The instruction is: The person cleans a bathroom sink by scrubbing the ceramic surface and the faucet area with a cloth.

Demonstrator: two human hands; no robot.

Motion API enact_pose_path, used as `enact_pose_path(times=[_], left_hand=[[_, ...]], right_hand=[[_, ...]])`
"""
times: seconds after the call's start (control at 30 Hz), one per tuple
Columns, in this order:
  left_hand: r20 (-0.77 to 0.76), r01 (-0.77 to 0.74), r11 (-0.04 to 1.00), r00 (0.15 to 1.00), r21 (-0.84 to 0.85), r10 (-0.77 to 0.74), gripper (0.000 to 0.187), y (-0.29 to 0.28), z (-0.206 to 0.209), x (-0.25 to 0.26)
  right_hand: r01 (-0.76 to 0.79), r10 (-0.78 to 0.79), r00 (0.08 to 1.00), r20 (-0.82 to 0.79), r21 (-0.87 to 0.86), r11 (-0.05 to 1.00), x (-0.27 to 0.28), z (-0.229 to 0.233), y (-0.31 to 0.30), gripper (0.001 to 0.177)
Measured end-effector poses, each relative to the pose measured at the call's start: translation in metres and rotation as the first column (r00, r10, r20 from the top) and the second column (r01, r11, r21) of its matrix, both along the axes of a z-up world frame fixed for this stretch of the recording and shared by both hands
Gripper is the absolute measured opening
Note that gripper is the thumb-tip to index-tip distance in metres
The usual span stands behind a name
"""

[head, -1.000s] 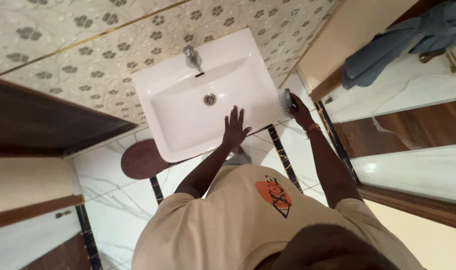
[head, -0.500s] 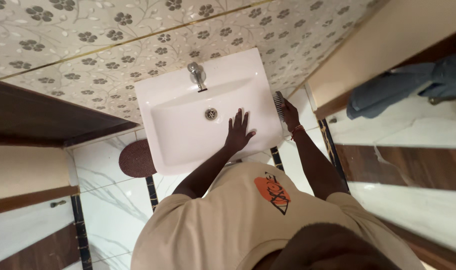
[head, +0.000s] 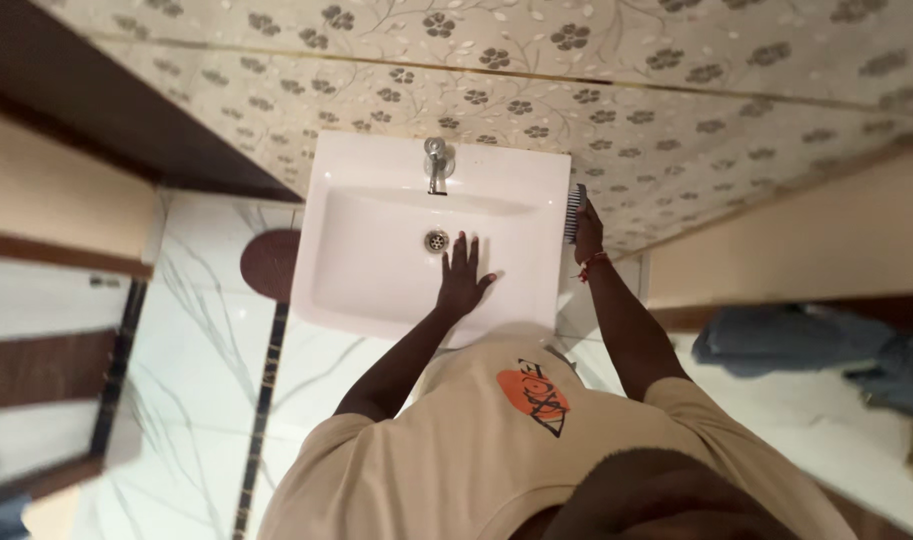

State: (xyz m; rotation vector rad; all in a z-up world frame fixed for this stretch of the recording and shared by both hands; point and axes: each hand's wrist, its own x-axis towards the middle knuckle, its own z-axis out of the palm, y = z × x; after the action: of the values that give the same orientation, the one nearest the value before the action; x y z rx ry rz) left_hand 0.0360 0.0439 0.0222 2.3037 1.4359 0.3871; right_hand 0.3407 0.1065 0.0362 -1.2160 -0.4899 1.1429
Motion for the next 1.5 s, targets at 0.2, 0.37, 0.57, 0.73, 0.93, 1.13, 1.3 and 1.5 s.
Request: enact_pose_path(times=[0.2,0.37,0.57,0.73,0.93,1.13,1.3,1.5], left_hand=[[0.045,-0.268,0.963,0.963,0.023,0.266,0.095,-0.027,-0.007,0.045],[0.135,-0.336,0.941,0.932,-0.029,0.337,0.094,-0.056,-0.009,0.097],[0.096,-0.399,0.917,0.913,0.013,0.396,0.095,-0.077,-0.013,0.142],[0.075,-0.476,0.879,0.877,-0.007,0.475,0.096,-0.090,-0.012,0.148],[0.064,-0.544,0.839,0.837,0.001,0.543,0.096,-0.097,-0.011,0.135],[0.025,-0.525,0.851,0.851,-0.006,0.525,0.094,-0.084,-0.016,0.126],[0.014,-0.489,0.872,0.872,0.031,0.489,0.093,-0.068,-0.017,0.130],[0.021,-0.482,0.876,0.876,0.013,0.482,0.094,-0.057,-0.011,0.137]], right_hand=[[-0.189,0.201,0.970,-0.140,0.096,0.977,0.019,-0.002,0.032,0.052],[-0.128,0.168,0.977,0.128,-0.271,0.954,0.031,0.004,0.043,0.056],[-0.199,0.198,0.980,-0.031,-0.269,0.942,0.035,-0.003,0.019,0.062],[-0.194,0.180,0.981,-0.072,-0.284,0.939,0.033,-0.004,0.031,0.061],[-0.152,0.168,0.976,0.139,-0.120,0.981,0.039,0.008,0.056,0.060],[-0.313,0.301,0.950,-0.086,-0.272,0.910,0.047,-0.005,0.040,0.061],[-0.437,0.346,0.855,-0.387,-0.177,0.882,0.054,-0.024,0.065,0.061],[-0.407,0.403,0.913,-0.068,-0.080,0.910,0.057,0.002,0.043,0.064]])
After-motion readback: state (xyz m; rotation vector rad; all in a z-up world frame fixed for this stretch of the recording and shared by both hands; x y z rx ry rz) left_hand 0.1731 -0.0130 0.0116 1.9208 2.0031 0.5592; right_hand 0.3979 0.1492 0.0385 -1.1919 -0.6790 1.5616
